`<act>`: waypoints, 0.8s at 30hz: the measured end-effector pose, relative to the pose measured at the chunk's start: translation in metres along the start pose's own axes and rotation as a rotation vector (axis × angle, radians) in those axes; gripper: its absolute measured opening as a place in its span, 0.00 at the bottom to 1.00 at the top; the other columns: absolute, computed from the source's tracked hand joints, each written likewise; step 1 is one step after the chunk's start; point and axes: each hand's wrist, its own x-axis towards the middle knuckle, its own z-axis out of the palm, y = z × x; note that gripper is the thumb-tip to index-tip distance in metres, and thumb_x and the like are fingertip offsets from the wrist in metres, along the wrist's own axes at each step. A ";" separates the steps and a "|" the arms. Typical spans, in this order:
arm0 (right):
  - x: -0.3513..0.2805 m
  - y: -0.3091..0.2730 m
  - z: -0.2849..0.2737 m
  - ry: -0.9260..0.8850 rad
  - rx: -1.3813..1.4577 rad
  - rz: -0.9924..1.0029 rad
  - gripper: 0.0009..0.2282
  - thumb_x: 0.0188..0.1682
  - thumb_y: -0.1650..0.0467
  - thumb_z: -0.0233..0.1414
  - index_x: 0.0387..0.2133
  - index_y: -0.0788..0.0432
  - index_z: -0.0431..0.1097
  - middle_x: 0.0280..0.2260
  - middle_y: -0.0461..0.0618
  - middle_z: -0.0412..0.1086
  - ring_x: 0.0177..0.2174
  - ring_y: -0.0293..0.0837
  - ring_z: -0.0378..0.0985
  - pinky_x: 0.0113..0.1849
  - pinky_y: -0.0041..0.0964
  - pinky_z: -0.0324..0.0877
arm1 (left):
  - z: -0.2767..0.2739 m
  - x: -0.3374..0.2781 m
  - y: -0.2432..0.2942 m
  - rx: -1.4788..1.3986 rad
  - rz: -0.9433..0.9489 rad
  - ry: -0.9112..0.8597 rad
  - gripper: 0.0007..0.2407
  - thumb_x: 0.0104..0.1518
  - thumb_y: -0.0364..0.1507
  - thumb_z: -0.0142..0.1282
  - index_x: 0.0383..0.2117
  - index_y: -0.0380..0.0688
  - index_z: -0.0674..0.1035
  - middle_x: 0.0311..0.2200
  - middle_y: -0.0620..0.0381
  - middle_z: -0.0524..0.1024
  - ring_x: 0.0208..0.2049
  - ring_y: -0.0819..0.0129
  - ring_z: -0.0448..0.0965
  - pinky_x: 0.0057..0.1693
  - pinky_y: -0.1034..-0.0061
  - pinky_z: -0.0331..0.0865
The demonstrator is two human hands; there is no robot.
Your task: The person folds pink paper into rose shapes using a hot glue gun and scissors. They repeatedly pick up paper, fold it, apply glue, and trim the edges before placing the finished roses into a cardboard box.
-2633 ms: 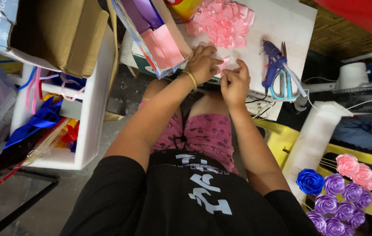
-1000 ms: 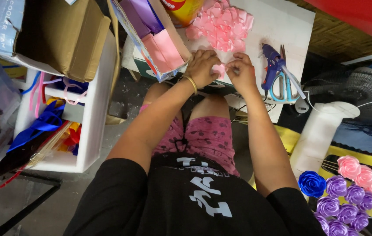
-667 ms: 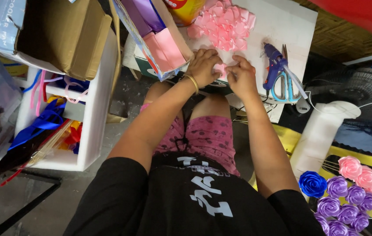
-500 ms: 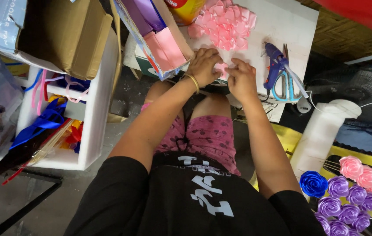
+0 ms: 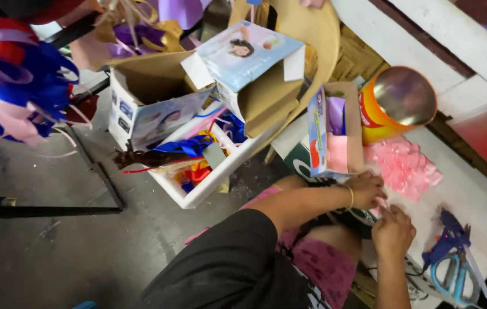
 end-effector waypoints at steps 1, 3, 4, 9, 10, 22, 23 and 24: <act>0.001 -0.008 -0.015 -0.040 0.048 0.022 0.18 0.44 0.72 0.52 0.48 0.45 0.81 0.52 0.49 0.77 0.46 0.57 0.78 0.40 0.59 0.72 | 0.004 -0.002 0.003 0.060 0.018 0.074 0.13 0.40 0.48 0.60 0.33 0.75 0.86 0.40 0.69 0.76 0.46 0.58 0.73 0.59 0.63 0.64; -0.001 0.001 -0.003 -0.056 0.102 0.058 0.21 0.43 0.72 0.52 0.50 0.43 0.80 0.53 0.48 0.76 0.49 0.56 0.77 0.43 0.60 0.71 | -0.038 -0.001 0.024 0.064 -0.061 -0.080 0.12 0.44 0.44 0.59 0.36 0.72 0.85 0.43 0.69 0.76 0.51 0.58 0.71 0.57 0.59 0.64; -0.004 0.006 0.002 -0.077 0.155 0.098 0.23 0.42 0.72 0.51 0.52 0.41 0.79 0.54 0.47 0.75 0.52 0.55 0.75 0.46 0.60 0.69 | -0.058 -0.001 0.035 0.064 -0.140 -0.239 0.12 0.48 0.41 0.58 0.39 0.70 0.83 0.47 0.68 0.77 0.56 0.57 0.69 0.55 0.55 0.64; -0.022 0.011 0.011 0.110 0.571 0.198 0.14 0.47 0.76 0.57 0.47 0.60 0.79 0.49 0.63 0.73 0.51 0.60 0.76 0.53 0.45 0.70 | 0.000 0.000 0.013 -0.154 -0.191 -0.285 0.09 0.51 0.37 0.58 0.36 0.58 0.83 0.41 0.58 0.83 0.49 0.53 0.82 0.52 0.56 0.70; -0.030 0.013 0.009 0.253 0.708 0.251 0.13 0.48 0.80 0.63 0.46 0.67 0.78 0.45 0.68 0.73 0.48 0.66 0.76 0.48 0.47 0.73 | 0.039 -0.001 0.002 -0.375 -0.258 -0.273 0.11 0.52 0.36 0.60 0.40 0.52 0.83 0.42 0.52 0.84 0.49 0.47 0.83 0.51 0.54 0.75; -0.043 -0.047 -0.155 0.167 1.243 0.498 0.09 0.53 0.70 0.60 0.42 0.63 0.78 0.35 0.53 0.77 0.40 0.42 0.79 0.45 0.39 0.73 | -0.209 -0.082 0.150 -1.343 -0.390 -0.118 0.09 0.57 0.18 0.56 0.43 0.34 0.77 0.35 0.49 0.78 0.31 0.62 0.85 0.34 0.78 0.80; -0.042 -0.049 -0.165 0.183 1.242 0.519 0.09 0.53 0.70 0.60 0.42 0.63 0.78 0.35 0.53 0.77 0.40 0.42 0.79 0.45 0.39 0.73 | -0.220 -0.082 0.152 -1.341 -0.386 -0.144 0.09 0.57 0.18 0.56 0.43 0.34 0.77 0.35 0.49 0.78 0.31 0.62 0.85 0.34 0.78 0.80; -0.040 -0.053 -0.175 0.178 1.226 0.475 0.06 0.52 0.71 0.62 0.39 0.62 0.79 0.34 0.51 0.77 0.38 0.42 0.80 0.43 0.38 0.74 | -0.233 -0.082 0.154 -1.259 -0.309 -0.138 0.09 0.58 0.19 0.57 0.44 0.36 0.79 0.34 0.51 0.79 0.35 0.66 0.82 0.39 0.76 0.78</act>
